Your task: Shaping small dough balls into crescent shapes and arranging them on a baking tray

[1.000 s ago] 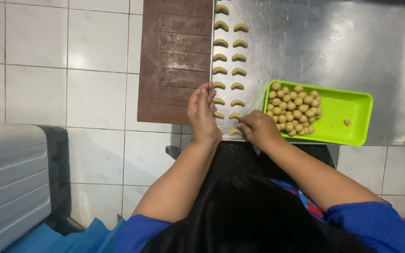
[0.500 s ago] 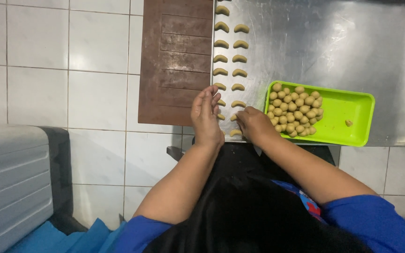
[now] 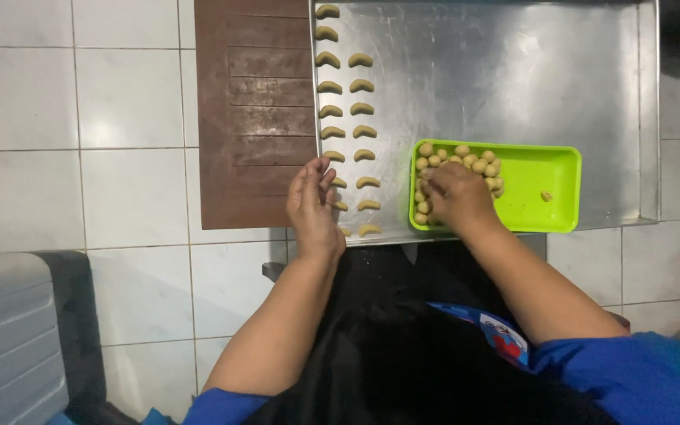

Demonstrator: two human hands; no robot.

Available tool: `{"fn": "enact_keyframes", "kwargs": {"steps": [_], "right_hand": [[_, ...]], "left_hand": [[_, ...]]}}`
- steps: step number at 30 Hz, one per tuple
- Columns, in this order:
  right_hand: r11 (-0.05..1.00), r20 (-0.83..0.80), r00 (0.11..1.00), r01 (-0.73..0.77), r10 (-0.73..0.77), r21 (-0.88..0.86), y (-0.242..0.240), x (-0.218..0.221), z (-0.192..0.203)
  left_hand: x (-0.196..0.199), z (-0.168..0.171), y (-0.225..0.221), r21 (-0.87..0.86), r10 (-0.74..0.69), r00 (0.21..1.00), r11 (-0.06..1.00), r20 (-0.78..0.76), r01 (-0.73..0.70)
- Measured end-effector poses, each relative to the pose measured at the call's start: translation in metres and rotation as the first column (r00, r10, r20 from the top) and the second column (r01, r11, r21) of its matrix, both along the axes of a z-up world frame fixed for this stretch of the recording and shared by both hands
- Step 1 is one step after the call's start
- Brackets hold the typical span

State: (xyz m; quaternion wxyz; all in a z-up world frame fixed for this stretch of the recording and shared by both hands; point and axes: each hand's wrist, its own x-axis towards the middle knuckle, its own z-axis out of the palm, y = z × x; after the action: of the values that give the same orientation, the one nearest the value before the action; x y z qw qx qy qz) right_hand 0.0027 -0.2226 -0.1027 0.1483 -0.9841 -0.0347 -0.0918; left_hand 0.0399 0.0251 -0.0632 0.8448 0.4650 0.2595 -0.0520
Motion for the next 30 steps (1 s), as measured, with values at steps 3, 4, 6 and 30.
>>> {"fn": "enact_keyframes", "kwargs": {"steps": [3,4,6,30], "right_hand": [[0.993,0.013,0.994,0.113,-0.113,-0.044,-0.048,-0.004,0.004],[0.992,0.019,0.993,0.117,-0.116,-0.049,-0.060,-0.004,-0.002],[0.975,0.061,0.977,0.210,-0.206,-0.073,-0.083,-0.004,-0.013],[0.767,-0.359,0.758,0.623,-0.544,0.153,-0.063,0.036,0.006]], "left_hand": [[-0.001,-0.003,0.000,0.002,-0.004,1.000,1.000,-0.008,0.004],[-0.001,-0.004,-0.001,-0.003,-0.008,1.000,1.000,-0.004,0.008],[-0.002,-0.007,0.000,0.013,-0.009,1.000,1.000,-0.011,0.009],[0.000,-0.009,-0.005,-0.056,-0.088,0.996,0.995,-0.002,0.088]]}}
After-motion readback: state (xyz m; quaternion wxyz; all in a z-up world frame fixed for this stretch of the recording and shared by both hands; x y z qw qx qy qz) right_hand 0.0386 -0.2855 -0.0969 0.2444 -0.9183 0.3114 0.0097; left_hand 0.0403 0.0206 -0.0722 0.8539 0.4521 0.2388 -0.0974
